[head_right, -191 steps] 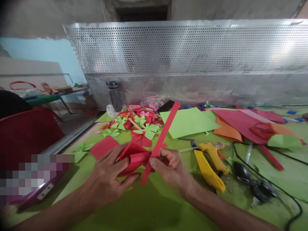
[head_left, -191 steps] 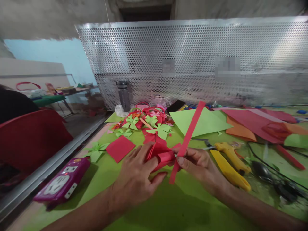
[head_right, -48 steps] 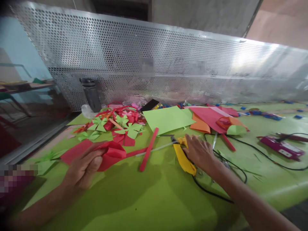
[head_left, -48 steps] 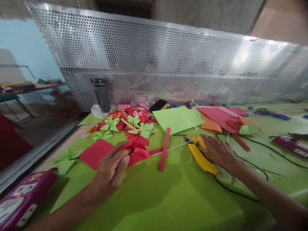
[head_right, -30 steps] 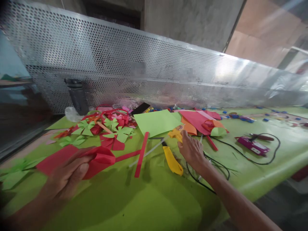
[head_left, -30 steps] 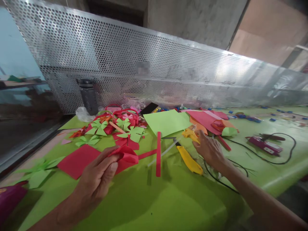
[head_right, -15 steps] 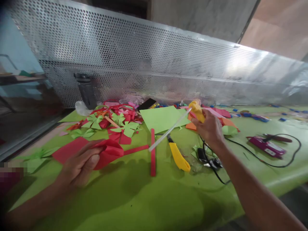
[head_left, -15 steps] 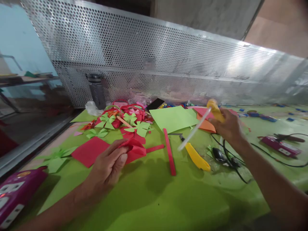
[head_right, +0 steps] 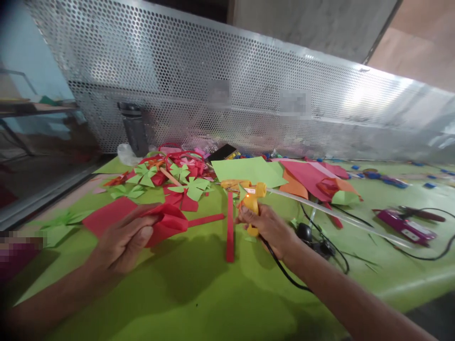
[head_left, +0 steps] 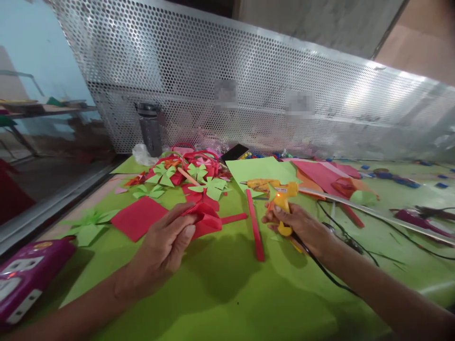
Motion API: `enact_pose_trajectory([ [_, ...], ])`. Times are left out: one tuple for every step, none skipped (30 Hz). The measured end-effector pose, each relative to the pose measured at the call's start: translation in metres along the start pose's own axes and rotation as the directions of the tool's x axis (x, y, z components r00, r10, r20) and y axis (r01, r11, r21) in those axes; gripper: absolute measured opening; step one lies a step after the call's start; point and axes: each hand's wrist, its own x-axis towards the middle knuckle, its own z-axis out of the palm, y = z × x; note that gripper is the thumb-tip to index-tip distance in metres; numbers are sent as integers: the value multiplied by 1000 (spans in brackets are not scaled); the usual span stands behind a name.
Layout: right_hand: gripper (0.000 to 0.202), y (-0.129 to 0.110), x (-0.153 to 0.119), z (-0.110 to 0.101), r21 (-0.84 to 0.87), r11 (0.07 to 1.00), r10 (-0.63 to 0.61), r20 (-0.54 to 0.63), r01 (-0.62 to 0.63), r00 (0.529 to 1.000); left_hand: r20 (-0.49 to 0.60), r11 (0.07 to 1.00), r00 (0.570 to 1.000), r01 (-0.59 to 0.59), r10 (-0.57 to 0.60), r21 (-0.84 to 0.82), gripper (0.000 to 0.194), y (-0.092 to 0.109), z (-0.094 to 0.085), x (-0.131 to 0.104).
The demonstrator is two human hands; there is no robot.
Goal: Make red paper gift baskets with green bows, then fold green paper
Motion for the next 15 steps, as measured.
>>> enact_pose_trajectory([
  [37, 3, 3, 2, 33, 999, 11, -18, -10, 1000, 0, 1000, 1000, 2, -2, 2, 22, 1, 0, 0],
  [37, 7, 6, 4, 64, 998, 20, -35, -18, 999, 3, 1000, 1000, 4, -4, 5, 22, 1, 0, 0],
  [36, 10, 9, 5, 86, 996, 28, -49, -24, 998, 9, 1000, 1000, 6, -6, 9, 21, 2, 0, 0],
  [36, 12, 11, 7, 97, 995, 33, -57, -27, 998, 13, 1000, 1000, 7, -7, 14, 21, 2, 0, 0],
  [36, 13, 11, 8, 99, 995, 35, -60, -29, 998, 15, 1000, 1000, 4, -5, 17, 21, 2, 0, 0],
  [35, 13, 11, 8, 99, 995, 40, -62, -34, 997, 15, 1000, 1000, 2, -2, 18, 21, 3, 0, 0],
  [35, 12, 9, 8, 91, 995, 45, -60, -40, 997, 16, 1000, 1000, -3, 3, 18, 22, 3, 0, -1],
  [35, 10, 5, 7, 69, 997, 48, -47, -44, 998, 20, 1000, 1000, -6, 6, 18, 22, 3, 0, -1],
  [35, 8, 1, 6, 31, 998, 47, -26, -46, 999, 19, 1000, 1000, -9, 9, 14, 22, 2, 0, -1],
  [36, 4, -5, 3, -24, 999, 45, 2, -45, 999, 21, 1000, 1000, -12, 12, 9, 21, 2, 0, -1],
  [36, 1, -11, 0, -85, 996, 39, 43, -35, 998, 26, 1000, 1000, -15, 15, 5, 21, 3, 0, -1],
  [37, -2, -17, -4, -141, 990, 33, 96, -19, 995, 31, 1000, 999, -17, 17, 3, 21, 3, -1, 0],
  [38, -4, -24, -7, -183, 983, 28, 153, 1, 988, 33, 1000, 999, -18, 18, 1, 21, 3, -1, 0],
  [38, -6, -29, -10, -205, 979, 25, 203, 18, 979, 36, 1000, 999, -15, 15, 2, 21, 3, -1, 0],
  [37, -7, -34, -13, -214, 976, 23, 245, 31, 969, 42, 1000, 999, -12, 11, 6, 21, 4, -1, 0],
])
